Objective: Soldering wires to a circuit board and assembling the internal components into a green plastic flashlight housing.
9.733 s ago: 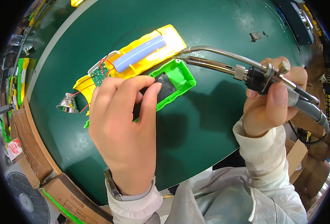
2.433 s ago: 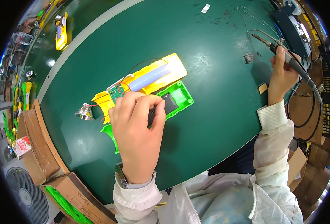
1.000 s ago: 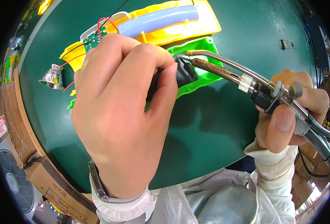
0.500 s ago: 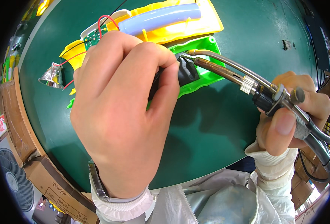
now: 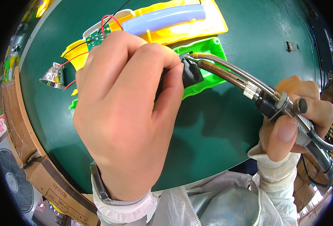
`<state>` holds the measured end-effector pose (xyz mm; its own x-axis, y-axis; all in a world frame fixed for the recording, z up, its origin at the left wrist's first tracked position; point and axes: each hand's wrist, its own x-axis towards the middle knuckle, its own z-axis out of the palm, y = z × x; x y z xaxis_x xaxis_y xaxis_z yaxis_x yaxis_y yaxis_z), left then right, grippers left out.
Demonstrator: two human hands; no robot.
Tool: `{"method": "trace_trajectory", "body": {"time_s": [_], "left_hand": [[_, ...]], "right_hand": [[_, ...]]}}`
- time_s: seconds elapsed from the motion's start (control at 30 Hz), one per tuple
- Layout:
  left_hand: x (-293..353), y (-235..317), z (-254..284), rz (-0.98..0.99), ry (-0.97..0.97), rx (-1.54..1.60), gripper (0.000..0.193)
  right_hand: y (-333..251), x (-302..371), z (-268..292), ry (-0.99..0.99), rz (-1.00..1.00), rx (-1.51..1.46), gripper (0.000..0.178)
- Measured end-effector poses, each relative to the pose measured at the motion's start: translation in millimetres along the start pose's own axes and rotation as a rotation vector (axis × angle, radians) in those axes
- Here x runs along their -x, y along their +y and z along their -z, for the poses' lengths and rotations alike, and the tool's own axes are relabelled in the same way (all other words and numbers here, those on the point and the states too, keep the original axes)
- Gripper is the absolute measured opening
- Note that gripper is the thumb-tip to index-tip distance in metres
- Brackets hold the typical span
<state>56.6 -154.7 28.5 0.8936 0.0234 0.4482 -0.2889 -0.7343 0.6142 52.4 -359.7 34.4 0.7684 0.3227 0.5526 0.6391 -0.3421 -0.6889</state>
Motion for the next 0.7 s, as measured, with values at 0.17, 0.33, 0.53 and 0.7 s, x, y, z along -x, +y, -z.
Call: {"method": "trace_trajectory", "body": {"time_s": [0.17,0.33,0.53,0.7], "left_hand": [[-3.3,19.3,10.4,0.071,-0.173,-0.173,0.016],[-5.2,15.4,8.0,0.035,-0.174,-0.193,0.016],[2.3,4.9,8.0,-0.051,-0.149,-0.236,0.015],[1.6,2.0,10.7,-0.091,-0.129,-0.22,0.015]], "right_hand": [[0.4,0.1,0.2,0.002,0.0,0.008,0.035],[0.1,0.5,0.9,0.002,0.007,0.012,0.035],[0.4,1.7,1.8,-0.003,0.018,0.02,0.036],[0.0,2.4,3.4,-0.03,-0.004,-0.003,0.037]]}}
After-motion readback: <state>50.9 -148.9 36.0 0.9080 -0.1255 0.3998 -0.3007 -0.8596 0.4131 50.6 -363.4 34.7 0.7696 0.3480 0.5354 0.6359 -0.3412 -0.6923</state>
